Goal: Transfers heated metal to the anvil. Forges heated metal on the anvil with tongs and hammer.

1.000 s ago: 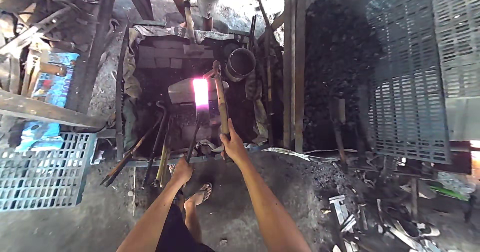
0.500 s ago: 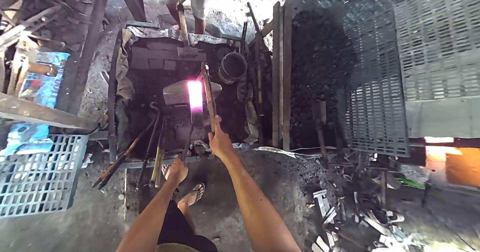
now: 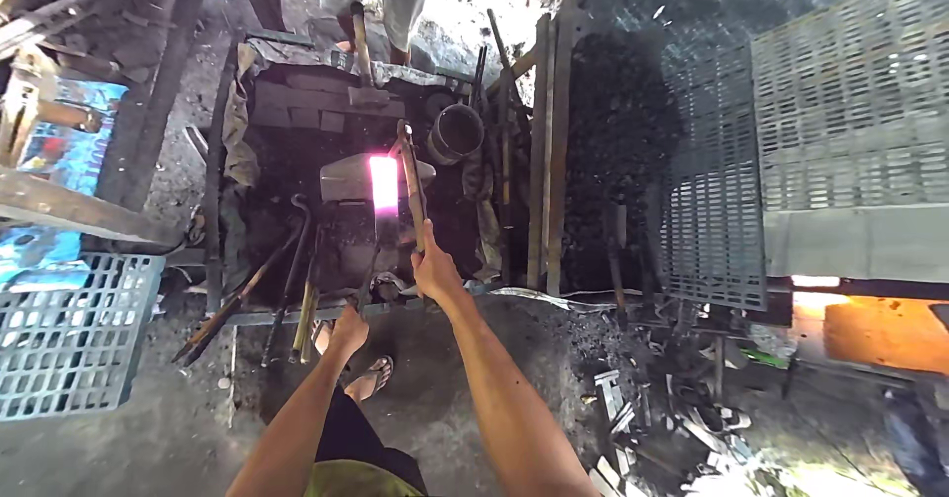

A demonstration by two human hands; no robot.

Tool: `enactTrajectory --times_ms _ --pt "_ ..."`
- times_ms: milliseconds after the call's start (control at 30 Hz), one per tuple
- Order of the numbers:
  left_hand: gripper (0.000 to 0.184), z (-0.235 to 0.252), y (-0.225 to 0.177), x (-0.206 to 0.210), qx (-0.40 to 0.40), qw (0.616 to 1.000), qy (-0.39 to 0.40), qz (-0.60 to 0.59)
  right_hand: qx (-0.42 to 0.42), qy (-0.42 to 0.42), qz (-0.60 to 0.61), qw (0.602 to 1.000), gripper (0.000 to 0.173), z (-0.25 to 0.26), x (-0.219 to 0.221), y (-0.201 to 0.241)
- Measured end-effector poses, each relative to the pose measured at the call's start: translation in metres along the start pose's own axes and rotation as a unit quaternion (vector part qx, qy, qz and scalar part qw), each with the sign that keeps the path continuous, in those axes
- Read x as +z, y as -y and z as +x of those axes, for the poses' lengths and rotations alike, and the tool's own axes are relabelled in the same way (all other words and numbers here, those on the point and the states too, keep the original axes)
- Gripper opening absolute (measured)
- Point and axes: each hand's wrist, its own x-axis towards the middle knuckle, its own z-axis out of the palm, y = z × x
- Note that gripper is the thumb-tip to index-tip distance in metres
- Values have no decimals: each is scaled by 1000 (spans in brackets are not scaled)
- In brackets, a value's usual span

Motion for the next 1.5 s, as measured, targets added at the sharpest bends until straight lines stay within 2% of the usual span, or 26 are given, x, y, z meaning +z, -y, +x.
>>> enactTrajectory --times_ms 400,633,833,1100,1500 --pt "47 1 1 0 -6 1000 7 -20 -2 -5 -6 1000 72 2 7 -2" --pt "48 -5 1 0 -13 1000 8 -10 3 -10 -97 995 72 -7 10 12" --pt "45 7 -10 -10 9 999 13 -32 2 -6 -80 997 79 8 -19 24" --pt "45 18 -6 -9 13 999 7 -32 8 -14 -79 997 72 -10 9 2" --pt "48 18 -7 -10 13 999 7 -29 8 -12 -70 997 73 -7 16 -12"
